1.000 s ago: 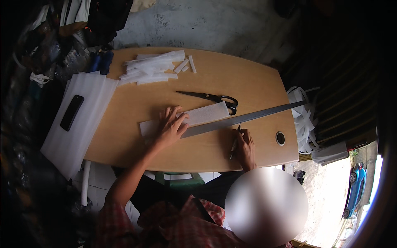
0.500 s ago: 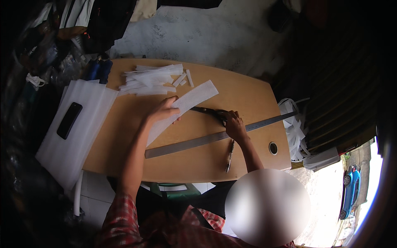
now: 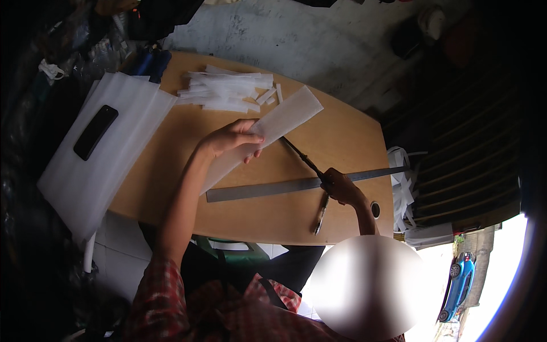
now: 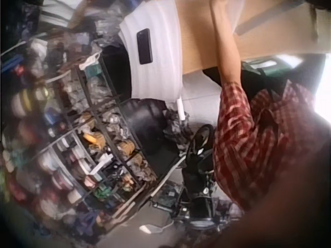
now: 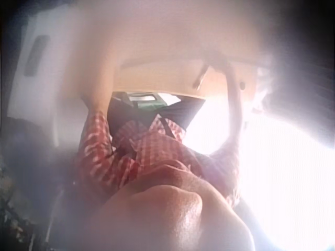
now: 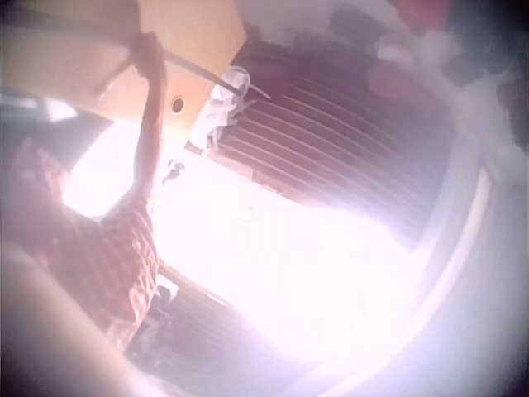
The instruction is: The person measures and cuts white foam sheets into strips using a metal ruler, a pen, and scissors. They repeatedly mark lines along the ruler and cut the foam, stacking the cut pieces on the table.
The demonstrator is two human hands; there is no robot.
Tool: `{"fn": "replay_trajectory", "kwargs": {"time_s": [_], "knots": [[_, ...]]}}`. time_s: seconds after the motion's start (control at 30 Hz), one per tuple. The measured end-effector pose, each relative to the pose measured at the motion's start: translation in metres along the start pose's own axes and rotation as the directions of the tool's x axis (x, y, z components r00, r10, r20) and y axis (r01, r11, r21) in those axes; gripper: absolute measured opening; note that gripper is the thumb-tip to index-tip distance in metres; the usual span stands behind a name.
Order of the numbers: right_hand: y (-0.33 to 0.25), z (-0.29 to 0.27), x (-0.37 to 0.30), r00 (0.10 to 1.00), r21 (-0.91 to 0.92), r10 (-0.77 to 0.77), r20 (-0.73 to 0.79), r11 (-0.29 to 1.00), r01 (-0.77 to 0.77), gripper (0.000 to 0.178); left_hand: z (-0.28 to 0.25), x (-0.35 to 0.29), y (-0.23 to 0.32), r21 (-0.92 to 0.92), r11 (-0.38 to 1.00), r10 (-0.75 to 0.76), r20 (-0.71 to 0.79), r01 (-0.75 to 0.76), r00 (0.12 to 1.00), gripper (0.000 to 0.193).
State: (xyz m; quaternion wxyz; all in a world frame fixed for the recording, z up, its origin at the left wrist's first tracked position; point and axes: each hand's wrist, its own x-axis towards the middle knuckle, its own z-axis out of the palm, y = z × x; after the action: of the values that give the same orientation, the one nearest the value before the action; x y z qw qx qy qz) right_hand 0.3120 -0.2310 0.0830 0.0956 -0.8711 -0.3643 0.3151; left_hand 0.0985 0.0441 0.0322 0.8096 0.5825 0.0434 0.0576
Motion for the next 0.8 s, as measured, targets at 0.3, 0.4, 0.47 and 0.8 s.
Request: {"fn": "replay_trajectory", "kwargs": {"time_s": [0.3,0.4,0.47,0.8], "knots": [[0.040,0.099,-0.098,0.903,0.920,-0.428,-0.047,0.333,0.206,0.109,0.013,-0.003,0.011,0.065,0.998,-0.005,0.074,0.000,0.997,0.023],[0.029,0.124,-0.117,0.945,0.879,-0.323,-0.051,0.434,0.196,0.101,0.021,-0.003,0.011,0.100,0.995,-0.033,0.051,0.027,0.998,0.026],[0.015,0.133,-0.122,0.926,0.842,-0.362,-0.111,0.460,0.281,0.094,0.025,0.000,0.011,0.120,0.992,-0.048,0.040,0.043,0.998,0.028],[0.007,0.135,-0.116,0.936,0.659,-0.312,-0.163,0.671,0.339,0.066,0.049,0.005,0.004,0.210,0.975,-0.095,0.114,0.069,0.989,0.033]]}}
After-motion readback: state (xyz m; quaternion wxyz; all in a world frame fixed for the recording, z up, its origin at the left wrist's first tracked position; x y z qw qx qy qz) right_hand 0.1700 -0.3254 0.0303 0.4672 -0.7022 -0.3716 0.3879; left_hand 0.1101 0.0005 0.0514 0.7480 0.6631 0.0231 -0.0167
